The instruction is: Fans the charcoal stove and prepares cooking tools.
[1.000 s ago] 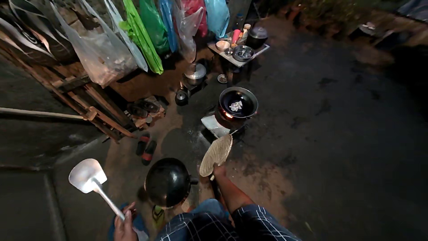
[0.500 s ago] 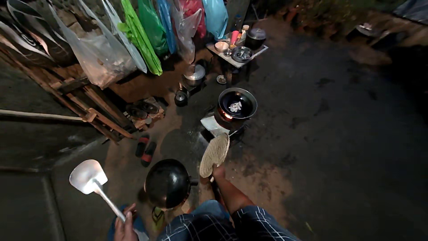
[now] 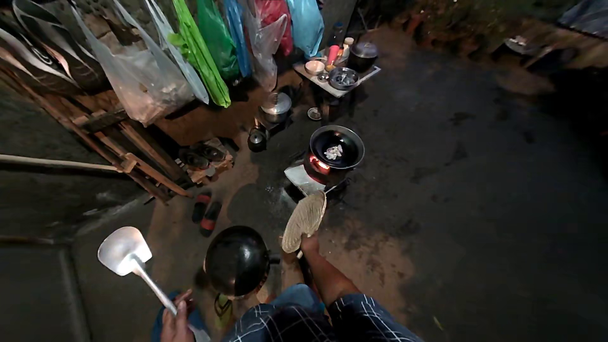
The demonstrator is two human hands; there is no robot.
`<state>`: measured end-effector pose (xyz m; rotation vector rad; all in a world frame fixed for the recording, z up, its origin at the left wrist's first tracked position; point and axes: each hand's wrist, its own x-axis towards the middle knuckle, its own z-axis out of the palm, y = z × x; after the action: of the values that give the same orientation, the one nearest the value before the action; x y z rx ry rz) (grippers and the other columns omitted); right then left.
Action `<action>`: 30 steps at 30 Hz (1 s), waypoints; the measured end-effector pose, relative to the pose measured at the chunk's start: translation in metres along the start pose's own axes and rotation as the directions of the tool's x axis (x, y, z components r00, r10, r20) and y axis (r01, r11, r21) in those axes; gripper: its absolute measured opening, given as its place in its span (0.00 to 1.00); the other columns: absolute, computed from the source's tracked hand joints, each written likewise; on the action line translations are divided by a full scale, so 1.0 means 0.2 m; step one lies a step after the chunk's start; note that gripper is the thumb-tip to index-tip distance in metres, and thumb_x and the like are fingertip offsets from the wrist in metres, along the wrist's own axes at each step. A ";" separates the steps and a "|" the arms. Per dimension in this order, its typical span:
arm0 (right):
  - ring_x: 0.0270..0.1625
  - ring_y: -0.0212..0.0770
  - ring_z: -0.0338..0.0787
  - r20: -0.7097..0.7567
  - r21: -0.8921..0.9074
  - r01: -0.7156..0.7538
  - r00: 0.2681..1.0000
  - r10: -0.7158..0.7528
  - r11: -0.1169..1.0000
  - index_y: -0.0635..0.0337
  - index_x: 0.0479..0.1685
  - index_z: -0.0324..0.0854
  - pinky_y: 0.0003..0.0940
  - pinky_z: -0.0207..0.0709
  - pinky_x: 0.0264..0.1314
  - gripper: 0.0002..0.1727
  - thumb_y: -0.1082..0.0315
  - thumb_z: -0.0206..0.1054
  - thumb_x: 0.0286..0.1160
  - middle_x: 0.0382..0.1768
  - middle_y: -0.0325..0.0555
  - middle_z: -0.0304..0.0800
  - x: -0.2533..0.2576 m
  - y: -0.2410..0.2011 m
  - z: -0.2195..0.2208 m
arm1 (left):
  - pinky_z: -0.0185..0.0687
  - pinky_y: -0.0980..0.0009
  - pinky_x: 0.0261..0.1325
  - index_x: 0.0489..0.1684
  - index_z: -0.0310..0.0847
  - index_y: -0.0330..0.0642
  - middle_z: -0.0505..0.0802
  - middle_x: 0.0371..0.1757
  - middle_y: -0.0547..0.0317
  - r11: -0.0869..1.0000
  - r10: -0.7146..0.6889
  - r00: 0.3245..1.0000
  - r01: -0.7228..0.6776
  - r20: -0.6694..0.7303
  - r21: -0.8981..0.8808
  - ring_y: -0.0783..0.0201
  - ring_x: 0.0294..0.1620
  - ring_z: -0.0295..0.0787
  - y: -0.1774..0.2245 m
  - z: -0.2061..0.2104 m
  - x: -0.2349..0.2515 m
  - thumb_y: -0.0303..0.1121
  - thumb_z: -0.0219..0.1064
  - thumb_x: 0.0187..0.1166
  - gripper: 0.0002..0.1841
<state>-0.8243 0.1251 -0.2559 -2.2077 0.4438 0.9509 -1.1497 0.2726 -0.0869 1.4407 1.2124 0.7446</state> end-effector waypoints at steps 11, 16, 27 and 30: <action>0.75 0.63 0.84 0.346 -0.337 0.324 0.916 -0.204 0.884 0.63 0.81 0.72 0.64 0.73 0.79 0.31 0.51 0.62 0.87 0.71 0.67 0.84 -0.08 0.00 -0.22 | 0.84 0.79 0.54 0.64 0.71 0.21 0.86 0.54 0.56 0.999 0.005 1.000 -0.005 -0.011 -0.041 0.79 0.46 0.85 0.03 0.05 0.01 0.33 0.42 0.91 0.21; 0.71 0.68 0.83 0.634 -0.382 0.749 0.639 -0.436 0.541 0.72 0.67 0.81 0.66 0.70 0.78 0.28 0.53 0.67 0.86 0.65 0.73 0.85 -0.48 -0.38 -0.61 | 0.83 0.80 0.53 0.66 0.71 0.23 0.84 0.54 0.56 0.998 -0.010 1.000 0.008 -0.021 -0.068 0.79 0.45 0.84 0.14 0.14 0.03 0.35 0.40 0.93 0.22; 0.67 0.75 0.86 -0.025 -0.601 0.517 0.750 -0.661 0.610 0.61 0.79 0.75 0.77 0.75 0.65 0.24 0.67 0.65 0.86 0.67 0.75 0.84 -0.35 -1.25 -1.88 | 0.84 0.80 0.50 0.68 0.71 0.26 0.85 0.50 0.62 0.990 0.002 0.985 -0.027 -0.174 -0.140 0.81 0.40 0.85 0.20 0.30 -0.06 0.35 0.39 0.94 0.22; 0.68 0.79 0.84 -0.013 -0.662 0.531 0.698 -0.716 0.529 0.65 0.76 0.77 0.79 0.74 0.66 0.23 0.68 0.66 0.83 0.66 0.78 0.83 -0.26 -1.24 -1.80 | 0.83 0.81 0.48 0.67 0.70 0.25 0.85 0.47 0.62 0.987 -0.045 0.976 0.011 -0.211 -0.159 0.81 0.38 0.84 0.24 0.41 -0.15 0.34 0.39 0.94 0.21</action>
<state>-0.5426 0.0493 0.0753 -2.7844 -0.6667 0.3651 -1.0695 0.2215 -0.0553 1.2347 1.3041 0.9734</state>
